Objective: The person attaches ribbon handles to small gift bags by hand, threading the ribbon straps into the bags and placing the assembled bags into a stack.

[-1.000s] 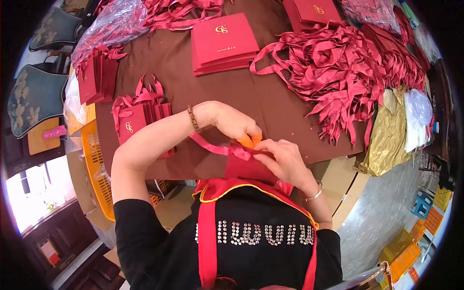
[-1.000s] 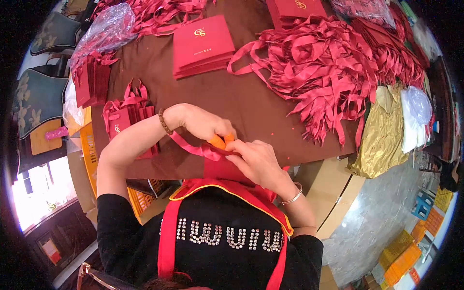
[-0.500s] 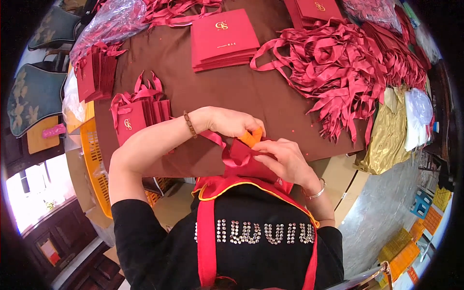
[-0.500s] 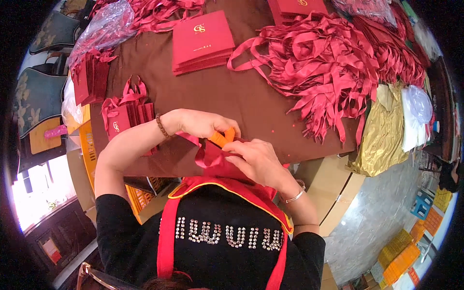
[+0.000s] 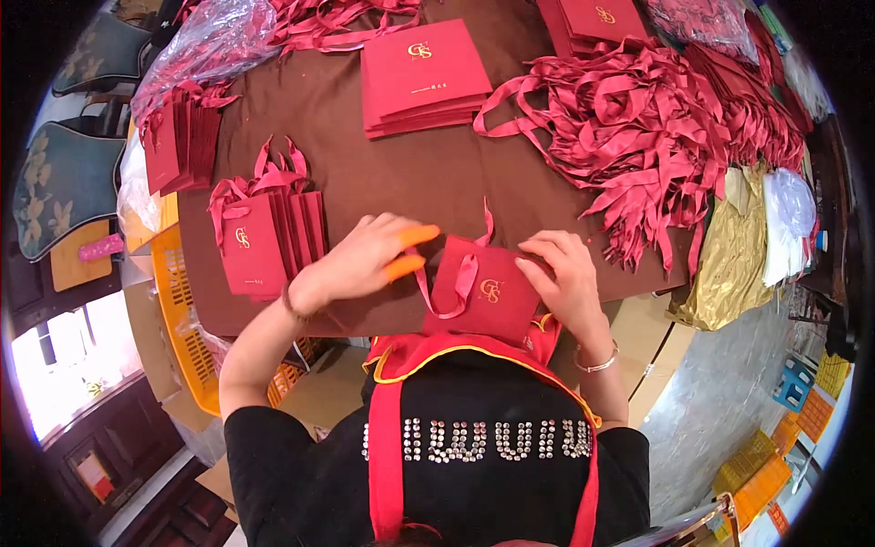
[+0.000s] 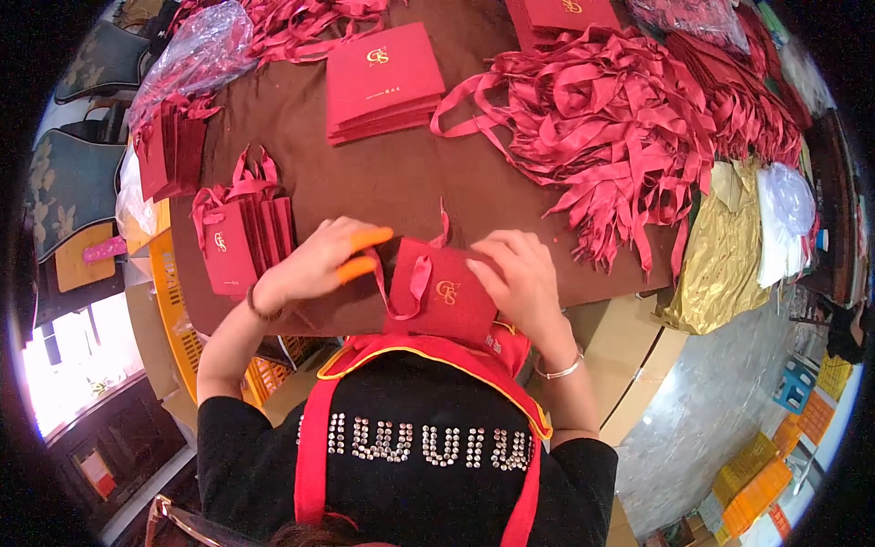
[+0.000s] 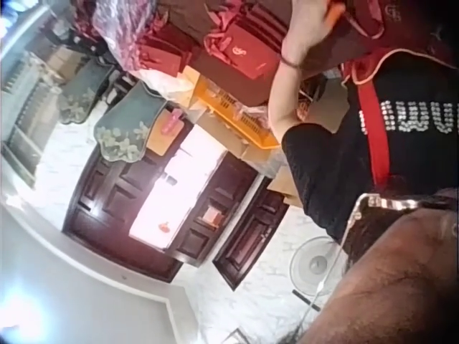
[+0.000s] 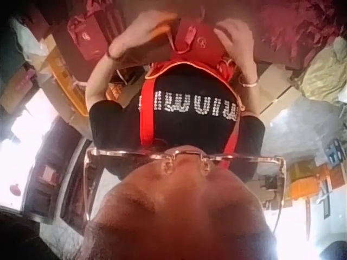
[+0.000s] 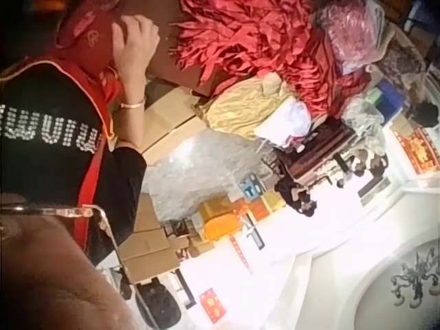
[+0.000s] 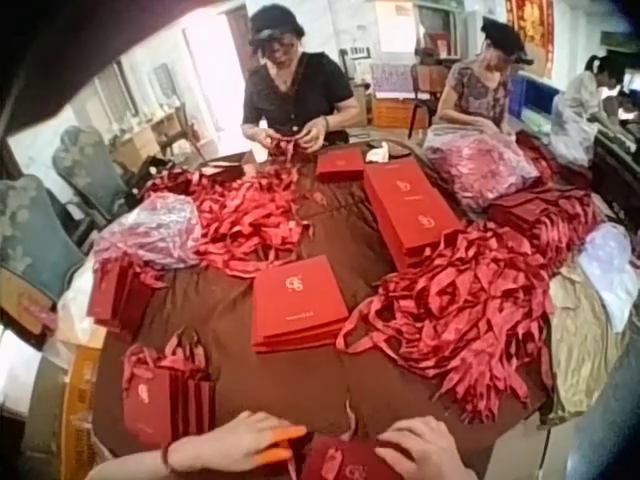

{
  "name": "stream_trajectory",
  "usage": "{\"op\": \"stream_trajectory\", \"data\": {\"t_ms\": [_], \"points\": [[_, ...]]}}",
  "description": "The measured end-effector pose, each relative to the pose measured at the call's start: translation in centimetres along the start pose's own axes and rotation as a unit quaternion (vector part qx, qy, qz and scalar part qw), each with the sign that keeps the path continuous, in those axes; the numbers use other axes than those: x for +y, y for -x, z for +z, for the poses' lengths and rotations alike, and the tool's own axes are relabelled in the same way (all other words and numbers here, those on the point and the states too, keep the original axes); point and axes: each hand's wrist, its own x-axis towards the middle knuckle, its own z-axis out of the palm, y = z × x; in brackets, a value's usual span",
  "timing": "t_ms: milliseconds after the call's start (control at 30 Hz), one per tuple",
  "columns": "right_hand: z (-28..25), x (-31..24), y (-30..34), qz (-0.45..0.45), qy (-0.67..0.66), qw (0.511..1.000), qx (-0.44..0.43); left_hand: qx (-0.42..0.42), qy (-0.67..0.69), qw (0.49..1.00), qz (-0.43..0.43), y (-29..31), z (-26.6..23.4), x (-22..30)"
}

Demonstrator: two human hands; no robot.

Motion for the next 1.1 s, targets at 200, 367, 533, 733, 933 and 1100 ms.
{"op": "stream_trajectory", "data": {"t_ms": [200, 367, 533, 733, 933, 1100], "points": [[0.0, -0.2, 2.3, 0.058, 0.063, 0.995, -0.051, 0.062, -0.229, 0.970, 0.048, 6.0, 2.4, -1.4], [0.5, -0.9, 3.2, 0.098, 0.034, 0.995, -0.014, 0.120, 0.022, 0.988, -0.093, 10.1, 1.8, 0.5], [0.6, -1.6, 3.5, 0.166, 0.015, 0.986, -0.022, 0.166, -0.048, 0.974, -0.144, 11.6, 0.6, 1.9], [1.0, -1.5, 3.6, 0.134, 0.046, 0.989, -0.028, 0.208, 0.416, 0.850, -0.248, 11.6, 1.1, 1.8], [1.0, -1.5, 4.2, 0.145, 0.048, 0.988, -0.026, 0.161, 0.537, 0.802, -0.207, 13.6, 0.1, 0.2], [1.4, -1.6, 4.3, 0.151, 0.062, 0.986, -0.018, 0.232, 0.420, 0.844, -0.240, 14.0, -1.1, 1.0]]}}
